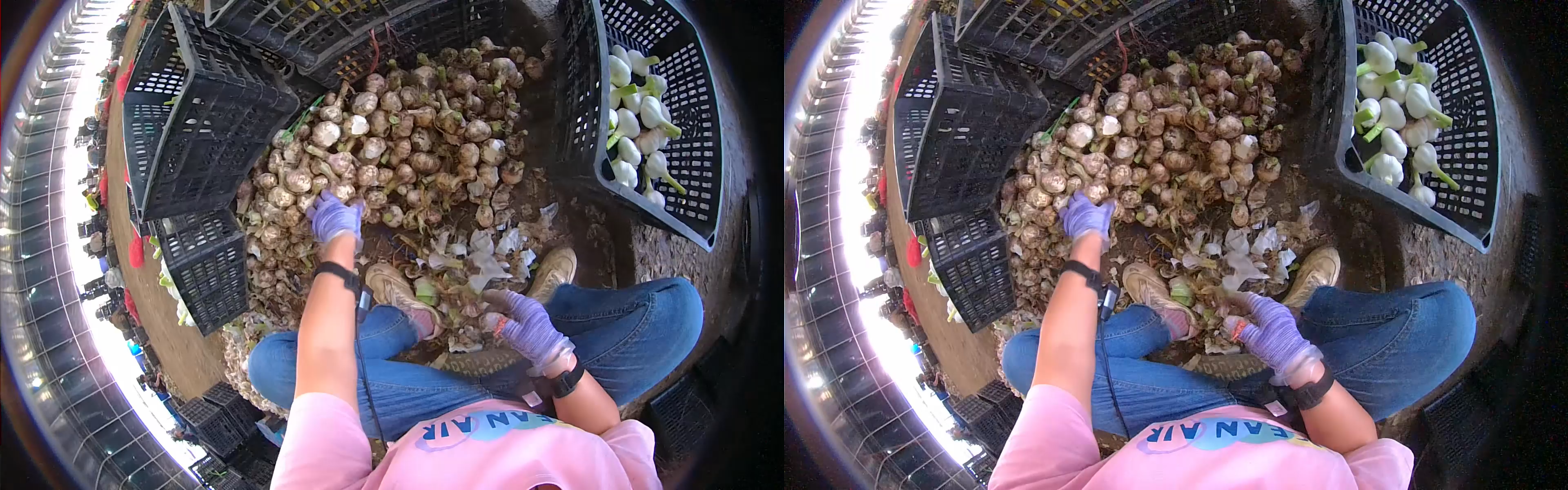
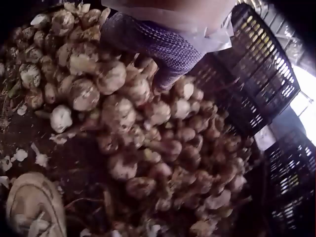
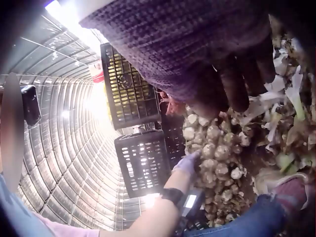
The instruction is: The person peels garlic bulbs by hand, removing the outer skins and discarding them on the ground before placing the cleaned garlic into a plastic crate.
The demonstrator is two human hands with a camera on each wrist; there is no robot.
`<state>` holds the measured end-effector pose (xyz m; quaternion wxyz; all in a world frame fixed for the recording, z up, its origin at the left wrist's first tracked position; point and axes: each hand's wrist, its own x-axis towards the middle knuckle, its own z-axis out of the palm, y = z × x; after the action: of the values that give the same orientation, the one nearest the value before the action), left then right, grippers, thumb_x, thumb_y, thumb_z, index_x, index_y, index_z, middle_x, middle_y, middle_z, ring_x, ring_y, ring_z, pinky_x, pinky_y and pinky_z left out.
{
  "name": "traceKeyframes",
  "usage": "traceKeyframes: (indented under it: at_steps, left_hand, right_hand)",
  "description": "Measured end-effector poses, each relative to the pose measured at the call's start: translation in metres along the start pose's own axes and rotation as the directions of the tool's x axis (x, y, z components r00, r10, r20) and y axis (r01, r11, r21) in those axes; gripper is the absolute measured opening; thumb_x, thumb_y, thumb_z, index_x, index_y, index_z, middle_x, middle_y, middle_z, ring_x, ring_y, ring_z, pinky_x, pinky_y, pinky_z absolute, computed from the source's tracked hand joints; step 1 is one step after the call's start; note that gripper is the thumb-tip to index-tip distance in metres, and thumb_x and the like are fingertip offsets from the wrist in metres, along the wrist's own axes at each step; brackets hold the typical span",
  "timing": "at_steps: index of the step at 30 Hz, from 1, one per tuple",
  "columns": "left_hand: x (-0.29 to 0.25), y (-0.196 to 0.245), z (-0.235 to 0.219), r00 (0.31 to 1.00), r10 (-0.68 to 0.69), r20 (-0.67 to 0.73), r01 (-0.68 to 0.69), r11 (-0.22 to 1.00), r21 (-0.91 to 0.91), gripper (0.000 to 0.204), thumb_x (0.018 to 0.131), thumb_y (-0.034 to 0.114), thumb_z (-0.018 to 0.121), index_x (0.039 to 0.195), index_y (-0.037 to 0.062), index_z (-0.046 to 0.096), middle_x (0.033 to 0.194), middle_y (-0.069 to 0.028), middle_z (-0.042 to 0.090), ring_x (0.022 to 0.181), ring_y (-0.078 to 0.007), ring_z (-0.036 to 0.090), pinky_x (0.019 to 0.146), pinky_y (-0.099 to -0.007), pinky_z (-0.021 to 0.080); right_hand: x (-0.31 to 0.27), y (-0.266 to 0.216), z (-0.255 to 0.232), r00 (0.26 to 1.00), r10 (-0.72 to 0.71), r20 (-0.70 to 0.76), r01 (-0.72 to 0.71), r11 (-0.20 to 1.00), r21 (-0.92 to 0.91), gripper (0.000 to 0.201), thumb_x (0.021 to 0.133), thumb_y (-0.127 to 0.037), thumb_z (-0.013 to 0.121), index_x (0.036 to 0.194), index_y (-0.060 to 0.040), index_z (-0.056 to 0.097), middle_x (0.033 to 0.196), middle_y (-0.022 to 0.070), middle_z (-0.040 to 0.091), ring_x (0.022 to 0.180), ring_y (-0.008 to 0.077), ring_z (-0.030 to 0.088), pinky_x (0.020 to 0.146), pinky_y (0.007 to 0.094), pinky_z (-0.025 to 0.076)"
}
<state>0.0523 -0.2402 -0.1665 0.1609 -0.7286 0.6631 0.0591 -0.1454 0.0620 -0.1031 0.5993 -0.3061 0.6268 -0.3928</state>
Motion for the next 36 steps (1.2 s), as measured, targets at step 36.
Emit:
traceKeyframes:
  at_steps: [36]
  left_hand:
    - [-0.258, -0.005, -0.067, 0.369, 0.85, 0.376, 0.83, -0.119, -0.545, 0.071, 0.078, 0.049, 0.064, 0.131, 0.0095, 0.036, 0.114, -0.0116, 0.053, 0.099, -0.0277, 0.058, 0.081, -0.0392, 0.052]
  right_hand:
    - [-0.067, -0.059, -0.012, 0.954, -0.299, -0.006, 0.258, 0.815, 0.518, 0.027, 0.082, -0.011, 0.063, 0.108, -0.0039, 0.059, 0.092, 0.001, 0.062, 0.085, 0.0089, 0.056, 0.077, 0.0251, 0.046]
